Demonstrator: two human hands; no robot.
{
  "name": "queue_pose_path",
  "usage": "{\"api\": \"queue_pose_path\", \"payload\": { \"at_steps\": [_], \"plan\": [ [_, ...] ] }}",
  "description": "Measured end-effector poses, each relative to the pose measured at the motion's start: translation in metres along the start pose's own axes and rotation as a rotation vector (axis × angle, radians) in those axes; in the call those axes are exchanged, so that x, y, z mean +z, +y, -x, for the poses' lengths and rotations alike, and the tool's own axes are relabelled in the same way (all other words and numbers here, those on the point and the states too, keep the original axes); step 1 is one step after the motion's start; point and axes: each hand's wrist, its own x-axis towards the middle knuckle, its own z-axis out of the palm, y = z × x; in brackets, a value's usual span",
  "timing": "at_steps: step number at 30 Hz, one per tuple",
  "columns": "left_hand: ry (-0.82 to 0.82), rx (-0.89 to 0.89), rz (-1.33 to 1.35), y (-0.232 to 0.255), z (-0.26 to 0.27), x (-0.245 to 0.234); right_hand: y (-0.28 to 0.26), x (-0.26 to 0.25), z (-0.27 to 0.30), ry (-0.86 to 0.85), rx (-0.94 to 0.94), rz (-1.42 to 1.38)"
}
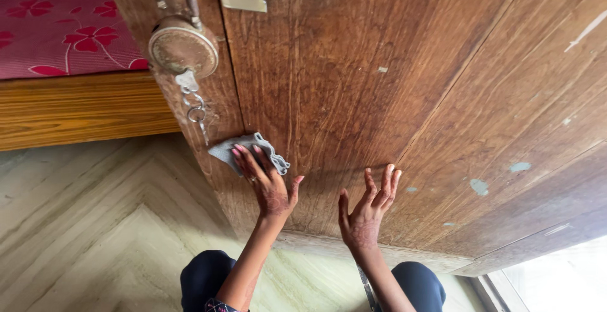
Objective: The person wipes a wooden door with a cloth, using their hands to rub the surface in circular and side-to-side motions across different sections of the door.
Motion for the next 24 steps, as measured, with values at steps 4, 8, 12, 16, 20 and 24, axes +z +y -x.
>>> {"api": "queue_pose_path", "payload": {
  "at_steps": [4,8,12,16,20,24],
  "plan": [
    [-0.066,0.003,0.017,-0.007,0.025,0.003,0.000,-0.004,0.004,-0.036,0.010,-0.002],
    [-0.153,-0.059,0.004,-0.010,0.056,0.015,0.001,0.009,0.014,0.064,-0.102,-0.202],
    [-0.121,-0.028,0.018,0.004,0.078,0.026,-0.013,0.022,0.033,0.085,-0.343,-0.386],
    [-0.186,0.093,-0.043,0.027,0.075,0.021,-0.040,0.015,0.039,-0.244,-0.425,-0.394],
    [-0.290,0.262,-0.104,0.054,0.064,0.024,-0.050,0.017,0.023,-0.291,-0.408,-0.347],
    [-0.220,0.285,-0.192,0.071,0.061,0.030,-0.043,0.020,0.012,-0.177,-0.337,-0.292]
  ]
}}
